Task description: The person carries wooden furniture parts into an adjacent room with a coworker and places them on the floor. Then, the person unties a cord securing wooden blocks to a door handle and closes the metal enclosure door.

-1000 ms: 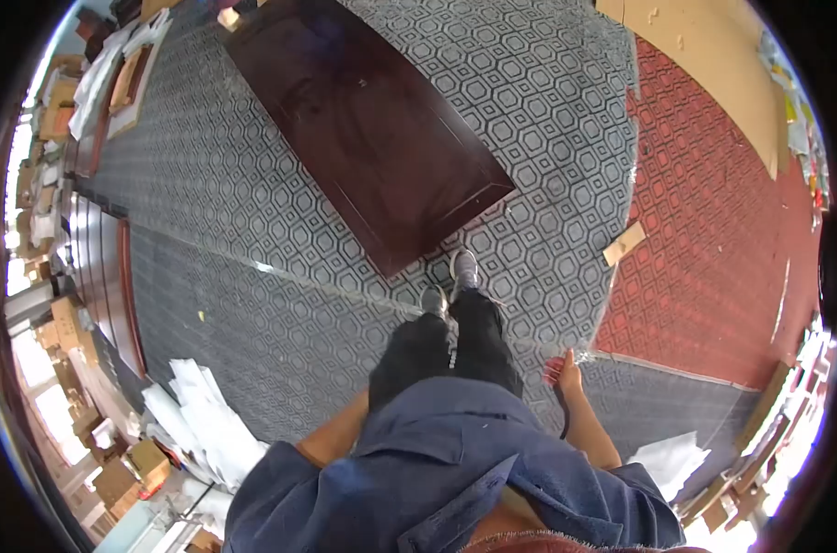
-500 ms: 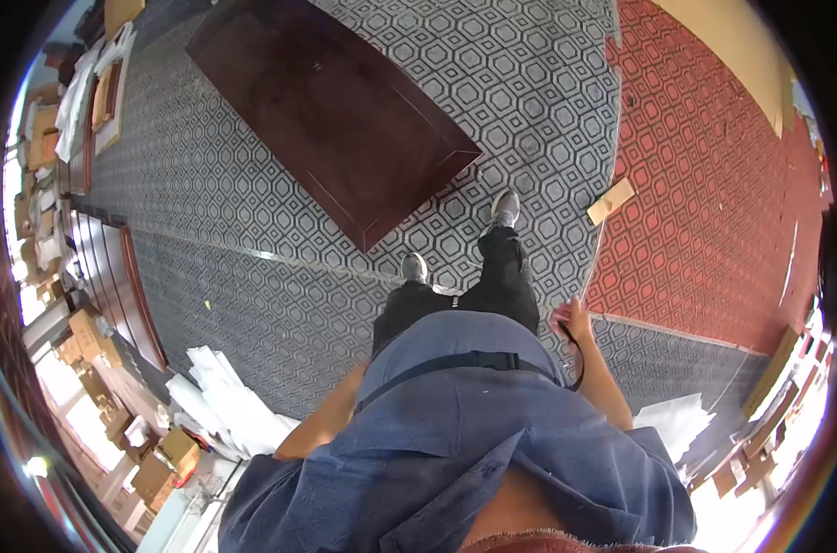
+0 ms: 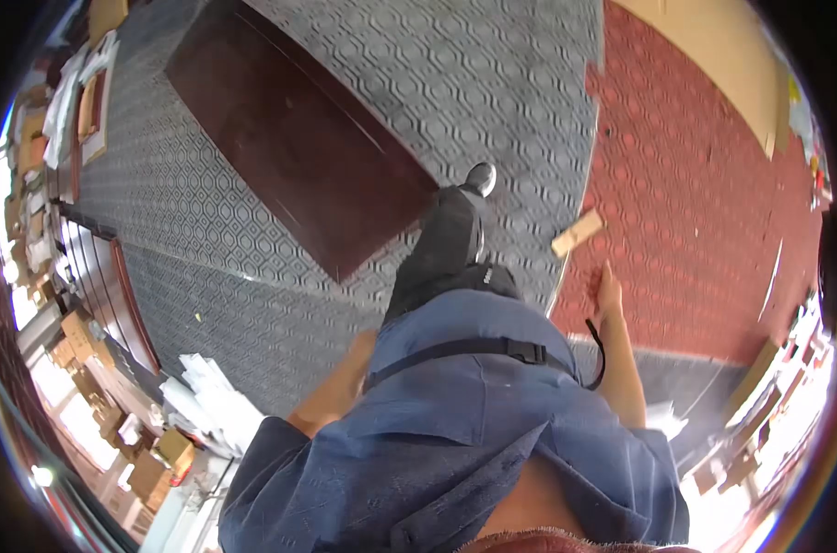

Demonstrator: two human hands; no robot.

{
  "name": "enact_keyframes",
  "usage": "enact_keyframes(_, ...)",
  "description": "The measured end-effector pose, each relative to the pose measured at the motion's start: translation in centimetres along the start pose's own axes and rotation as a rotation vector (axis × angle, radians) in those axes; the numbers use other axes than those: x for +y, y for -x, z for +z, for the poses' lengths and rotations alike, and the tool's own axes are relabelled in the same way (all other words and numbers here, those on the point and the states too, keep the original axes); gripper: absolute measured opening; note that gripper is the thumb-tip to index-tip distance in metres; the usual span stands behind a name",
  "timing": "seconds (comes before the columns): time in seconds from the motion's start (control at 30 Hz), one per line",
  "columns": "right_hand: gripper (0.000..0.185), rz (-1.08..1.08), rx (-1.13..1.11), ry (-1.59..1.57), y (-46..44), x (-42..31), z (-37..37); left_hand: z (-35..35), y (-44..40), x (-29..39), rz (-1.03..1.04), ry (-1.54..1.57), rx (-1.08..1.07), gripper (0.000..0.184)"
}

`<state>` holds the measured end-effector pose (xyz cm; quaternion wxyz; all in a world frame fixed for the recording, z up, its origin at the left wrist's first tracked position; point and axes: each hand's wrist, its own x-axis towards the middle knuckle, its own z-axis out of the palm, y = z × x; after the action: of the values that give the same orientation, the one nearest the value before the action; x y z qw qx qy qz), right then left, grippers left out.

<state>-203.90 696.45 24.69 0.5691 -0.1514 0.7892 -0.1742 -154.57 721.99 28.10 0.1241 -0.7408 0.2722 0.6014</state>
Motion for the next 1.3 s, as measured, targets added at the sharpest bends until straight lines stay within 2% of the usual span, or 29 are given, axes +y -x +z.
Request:
enact_keyframes(0.1, 0.052, -0.084, -0.066, 0.098, -2.0, -4.6, 2.2, 0.4, -7.5, -0.3, 0.079, 0.008, -0.015, 0.041)
enact_keyframes(0.2, 0.043, -0.021, -0.146, 0.182, -3.9, -9.4, 3.8, -3.9, -12.0, 5.0, 0.070, 0.073, -0.009, 0.040)
enact_keyframes(0.37, 0.045, -0.268, -0.222, -0.024, -9.7, -17.3, 6.5, -17.9, -18.4, 16.1, 0.046, 0.301, 0.038, 0.040)
enact_keyframes(0.43, 0.044, -0.287, -0.193, 0.280, -9.2, -23.0, 8.3, -24.4, -20.0, 20.5, -0.010, 0.535, 0.046, 0.040)
enact_keyframes(0.5, 0.044, -0.298, -0.177, 0.410, -10.8, -26.3, 10.2, -31.0, -20.5, 24.6, -0.063, 0.806, 0.058, 0.039)
enact_keyframes(0.57, 0.042, 0.104, -0.034, -0.120, -15.0, -30.5, 12.6, -37.7, -20.9, 28.7, -0.064, 0.970, 0.089, 0.039)
enact_keyframes(0.73, 0.039, 0.051, -0.004, -0.047, -18.3, -42.8, 19.9, -52.3, -24.5, 38.3, 0.021, 1.133, 0.161, 0.042)
enact_keyframes(0.8, 0.038, 0.055, -0.042, -0.009, -21.5, -46.3, 22.3, -56.1, -28.3, 41.0, 0.016, 1.055, 0.161, 0.040)
enact_keyframes(0.93, 0.035, -0.010, -0.177, 0.256, -27.7, -55.8, 27.7, -63.3, -34.0, 47.0, -0.013, 0.812, 0.152, 0.037)
enact_keyframes(1.03, 0.034, -0.050, -0.264, 0.369, -31.5, -65.4, 32.1, -67.5, -36.7, 49.9, 0.049, 0.472, 0.207, 0.035)
enact_keyframes(1.13, 0.033, -0.095, -0.320, 0.279, -36.3, -78.9, 36.4, -71.5, -39.0, 52.9, 0.092, 0.269, 0.259, 0.034)
enact_keyframes(1.23, 0.035, -0.445, -0.279, 0.381, -39.8, -95.7, 42.4, -76.1, -43.0, 56.6, 0.092, 0.219, 0.271, 0.033)
enact_keyframes(1.27, 0.035, -0.450, -0.243, 0.189, -39.0, -101.5, 45.3, -77.8, -44.7, 57.9, 0.089, 0.206, 0.272, 0.032)
enact_keyframes(1.3, 0.030, -0.440, -0.242, 0.123, -41.6, -105.8, 47.4, -79.8, -46.5, 59.3, 0.085, 0.190, 0.268, 0.032)
